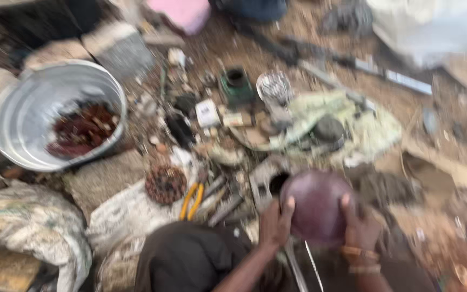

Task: The person uses a screwdriver and hammer to pry open a circular metal motor housing. They separate the two halves of the casing and place them on the ground.

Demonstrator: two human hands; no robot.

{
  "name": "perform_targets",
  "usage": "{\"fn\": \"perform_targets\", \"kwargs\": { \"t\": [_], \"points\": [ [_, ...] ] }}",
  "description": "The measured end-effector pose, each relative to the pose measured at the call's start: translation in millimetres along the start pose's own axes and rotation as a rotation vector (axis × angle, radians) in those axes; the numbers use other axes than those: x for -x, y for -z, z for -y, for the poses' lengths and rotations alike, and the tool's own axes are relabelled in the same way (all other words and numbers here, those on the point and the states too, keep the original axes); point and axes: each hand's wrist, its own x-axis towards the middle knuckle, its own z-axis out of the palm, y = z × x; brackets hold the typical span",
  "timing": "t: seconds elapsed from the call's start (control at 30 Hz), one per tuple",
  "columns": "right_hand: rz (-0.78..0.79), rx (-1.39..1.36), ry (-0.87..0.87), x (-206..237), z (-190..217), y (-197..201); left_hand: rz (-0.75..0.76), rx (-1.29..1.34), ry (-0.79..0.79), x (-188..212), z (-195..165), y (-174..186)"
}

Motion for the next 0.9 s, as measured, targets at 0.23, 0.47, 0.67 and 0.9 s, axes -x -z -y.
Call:
{"fn": "perform_targets", "kwargs": {
  "t": [0.23, 0.47, 0.67, 0.9],
  "points": [
    [-0.128, -0.566, 0.285, 35, 44, 39, 0.044, 0.105, -0.251, 14, -35, -2],
    [0.057, -0.157, -0.072, -5, -1, -16, -0.051, -0.074, -0.194, -17, 7, -2],
    [-0.089, -0.461, 0.057, 15, 46, 39, 0.132, -0.016, -0.012, 3, -30, 1],
    [-0.086, -0.319, 0.076, 15, 46, 1, 0.115, -0.022, 0.103, -3, -2, -7]
  ]
}}
